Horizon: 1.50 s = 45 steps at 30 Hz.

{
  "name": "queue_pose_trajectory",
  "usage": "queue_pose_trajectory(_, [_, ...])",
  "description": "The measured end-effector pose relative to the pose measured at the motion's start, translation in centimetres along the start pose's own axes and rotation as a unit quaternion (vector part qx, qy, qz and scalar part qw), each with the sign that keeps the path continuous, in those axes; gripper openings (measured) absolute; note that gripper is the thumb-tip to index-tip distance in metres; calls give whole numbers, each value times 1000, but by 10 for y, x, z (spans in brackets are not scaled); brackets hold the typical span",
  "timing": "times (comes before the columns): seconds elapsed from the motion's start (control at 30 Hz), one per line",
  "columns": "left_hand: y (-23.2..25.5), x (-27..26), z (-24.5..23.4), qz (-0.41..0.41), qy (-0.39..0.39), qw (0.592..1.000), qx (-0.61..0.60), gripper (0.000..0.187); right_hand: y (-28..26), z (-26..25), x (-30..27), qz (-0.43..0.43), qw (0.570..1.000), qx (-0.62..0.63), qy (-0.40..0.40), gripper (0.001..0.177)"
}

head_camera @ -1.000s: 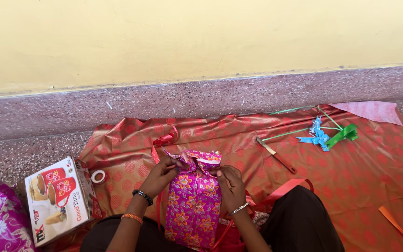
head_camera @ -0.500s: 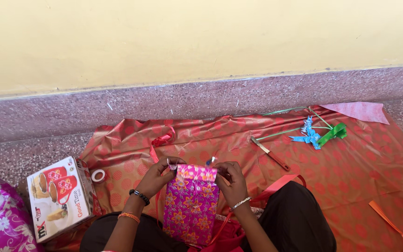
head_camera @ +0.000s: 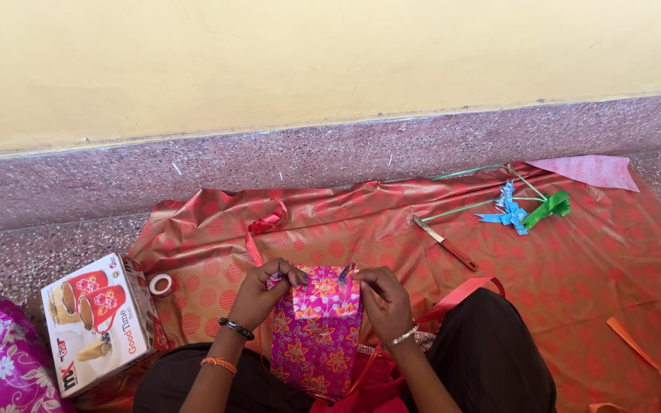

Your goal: The person wraps a small box with floral-patterned wrapping paper, folds the edges, and secures them with tape. They then place a red ribbon on top of the wrapped box.

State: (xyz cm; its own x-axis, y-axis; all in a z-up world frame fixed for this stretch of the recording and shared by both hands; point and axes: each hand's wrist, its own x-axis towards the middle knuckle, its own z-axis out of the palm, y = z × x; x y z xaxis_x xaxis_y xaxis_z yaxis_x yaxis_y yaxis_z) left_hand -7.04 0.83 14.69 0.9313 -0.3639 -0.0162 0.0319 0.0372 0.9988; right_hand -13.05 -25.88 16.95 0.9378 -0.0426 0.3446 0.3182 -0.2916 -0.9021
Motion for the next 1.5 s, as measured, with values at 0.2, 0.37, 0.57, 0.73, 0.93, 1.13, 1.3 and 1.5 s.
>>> queue_pose_trajectory(0.2, [32, -3, 13, 12, 29, 998, 55, 13, -23, -8, 4, 29, 998, -43, -26, 21])
queue_pose_trajectory(0.37, [70, -7, 42, 79, 54, 924, 371, 54, -41, -20, 23, 88, 989, -70, -95, 52])
queue_pose_trajectory(0.57, [86, -7, 44, 20, -19, 921, 388, 55, -28, -28, 44, 140, 965, -107, -193, 26])
queue_pose_trajectory(0.73, [77, 0, 39, 5, -17, 940, 341, 48, -15, -27, 37, 138, 983, 15, -121, 21])
queue_pose_trajectory(0.93, [66, 10, 39, -4, -9, 932, 362, 45, -34, -45, -1, 25, 991, -85, -105, 18])
queue_pose_trajectory(1.13, [63, 15, 36, -16, 12, 938, 346, 45, -22, -81, -27, 24, 994, -82, -74, 18])
queue_pose_trajectory(1.3, [64, 12, 42, -21, 12, 932, 361, 46, 10, -110, 12, 195, 972, -104, 80, 24])
queue_pose_trajectory(1.5, [65, -1, 46, 6, 35, 932, 360, 53, -17, -96, 55, 22, 935, -352, -31, 48])
